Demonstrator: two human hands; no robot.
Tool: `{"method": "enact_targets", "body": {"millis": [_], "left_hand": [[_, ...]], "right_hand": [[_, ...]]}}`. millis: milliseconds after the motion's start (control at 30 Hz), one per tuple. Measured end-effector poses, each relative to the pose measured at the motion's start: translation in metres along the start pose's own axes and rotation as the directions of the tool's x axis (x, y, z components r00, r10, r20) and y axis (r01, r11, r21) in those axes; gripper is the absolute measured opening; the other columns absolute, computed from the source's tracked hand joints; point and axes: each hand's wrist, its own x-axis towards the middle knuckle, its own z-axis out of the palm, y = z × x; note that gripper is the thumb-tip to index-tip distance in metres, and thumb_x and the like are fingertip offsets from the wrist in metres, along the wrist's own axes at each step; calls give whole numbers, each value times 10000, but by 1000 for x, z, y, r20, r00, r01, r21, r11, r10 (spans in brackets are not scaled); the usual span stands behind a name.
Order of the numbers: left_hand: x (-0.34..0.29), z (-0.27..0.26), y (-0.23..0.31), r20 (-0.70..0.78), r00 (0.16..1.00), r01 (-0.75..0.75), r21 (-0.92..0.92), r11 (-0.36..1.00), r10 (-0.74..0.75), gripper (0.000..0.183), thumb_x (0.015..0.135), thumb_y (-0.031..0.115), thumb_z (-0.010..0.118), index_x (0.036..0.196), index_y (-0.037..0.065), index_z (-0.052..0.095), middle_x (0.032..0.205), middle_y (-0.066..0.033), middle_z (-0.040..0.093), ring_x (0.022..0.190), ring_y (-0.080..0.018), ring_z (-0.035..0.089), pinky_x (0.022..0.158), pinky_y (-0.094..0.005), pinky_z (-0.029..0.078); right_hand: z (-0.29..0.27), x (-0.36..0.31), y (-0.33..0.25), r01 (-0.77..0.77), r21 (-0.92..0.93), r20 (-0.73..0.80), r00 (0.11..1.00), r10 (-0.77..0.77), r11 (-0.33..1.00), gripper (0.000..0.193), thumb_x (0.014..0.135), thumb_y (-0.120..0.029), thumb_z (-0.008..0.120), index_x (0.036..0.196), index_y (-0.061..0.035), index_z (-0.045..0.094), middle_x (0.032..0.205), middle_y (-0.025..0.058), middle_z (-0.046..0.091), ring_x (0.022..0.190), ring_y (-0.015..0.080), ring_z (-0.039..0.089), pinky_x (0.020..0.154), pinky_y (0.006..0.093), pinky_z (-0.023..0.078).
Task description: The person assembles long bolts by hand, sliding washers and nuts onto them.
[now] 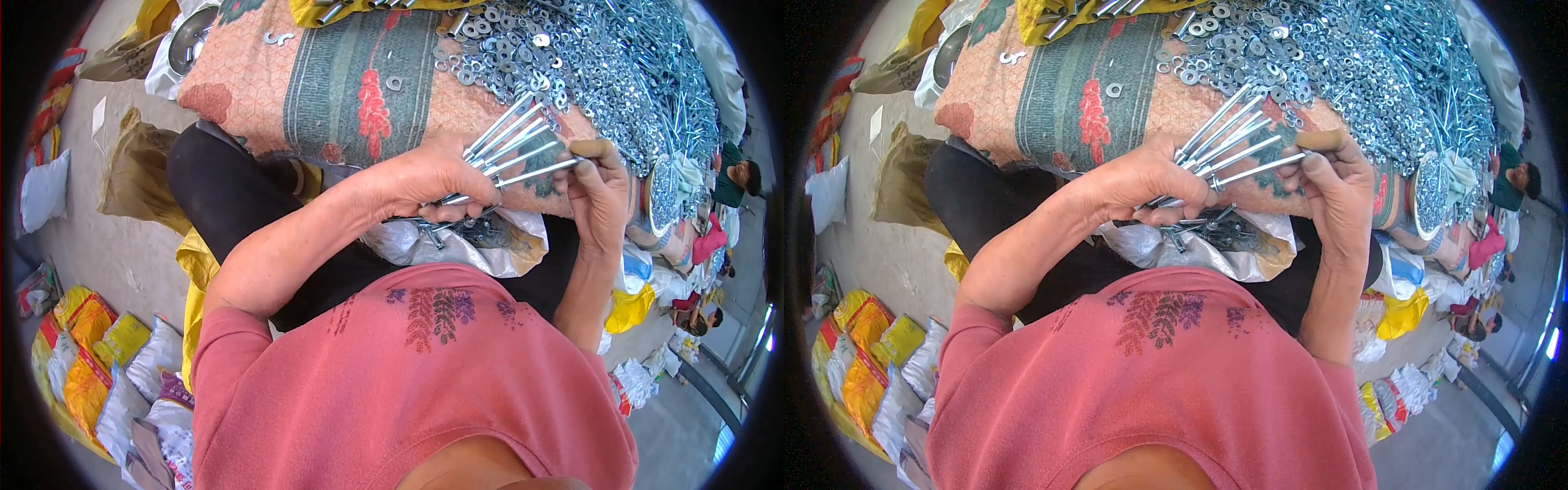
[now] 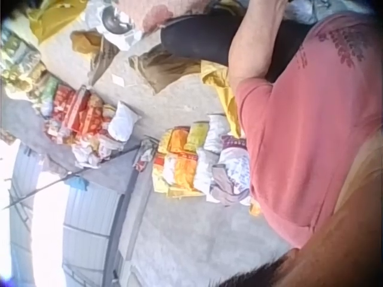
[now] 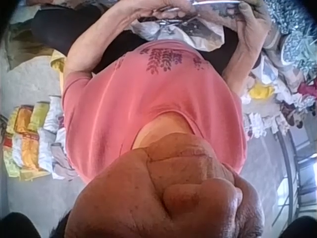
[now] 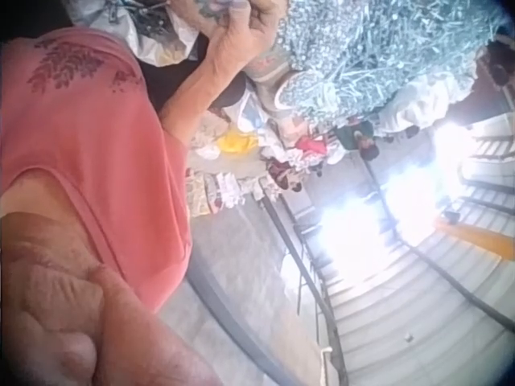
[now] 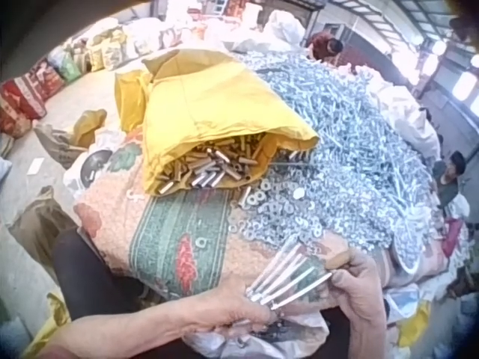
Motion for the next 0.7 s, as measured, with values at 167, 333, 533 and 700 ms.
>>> {"method": "enact_targets", "body": {"millis": [167, 333, 533, 700], "left_hand": [[7, 0, -7, -169, 982, -55, 190, 980, 88, 302, 655, 62, 650, 945, 21, 575, 566, -30, 528, 358, -61, 434, 291, -201, 279], [5, 0, -1, -131, 990, -38, 127, 991, 55, 290, 662, 73, 640, 940, 15, 583, 563, -23, 523, 365, -58, 430, 304, -203, 294], [6, 3, -9, -173, 964, -150, 281, 948, 203, 202, 703, 100, 637, 879, 12, 592, 588, -16, 529, 403, -55, 446, 352, -214, 308], [-2, 6, -10, -114, 981, -144, 118, 983, 157, 241, 699, 78, 650, 918, 8, 578, 586, -21, 535, 392, -60, 441, 335, -206, 298]], "right_hand": [[2, 1, 8, -24, -184, -93, 996, 7, 983, 179, 833, 7, 588, 1007, 46, 585, 824, 132, 648, 603, 123, 584, 537, 193, 436], [15, 4, 3, 58, -32, -131, 989, -62, 998, 165, 830, -15, 603, 989, 29, 593, 757, 106, 645, 568, 94, 563, 509, 178, 410], [12, 6, 4, -157, -203, -209, 971, 114, 966, 132, 848, -52, 593, 957, 23, 592, 658, 59, 595, 509, 81, 510, 469, 190, 376], [-18, 24, -6, 288, -39, -267, 920, -288, 957, 136, 816, 5, 604, 951, 7, 593, 819, 73, 611, 678, 107, 575, 587, 184, 455]]}}
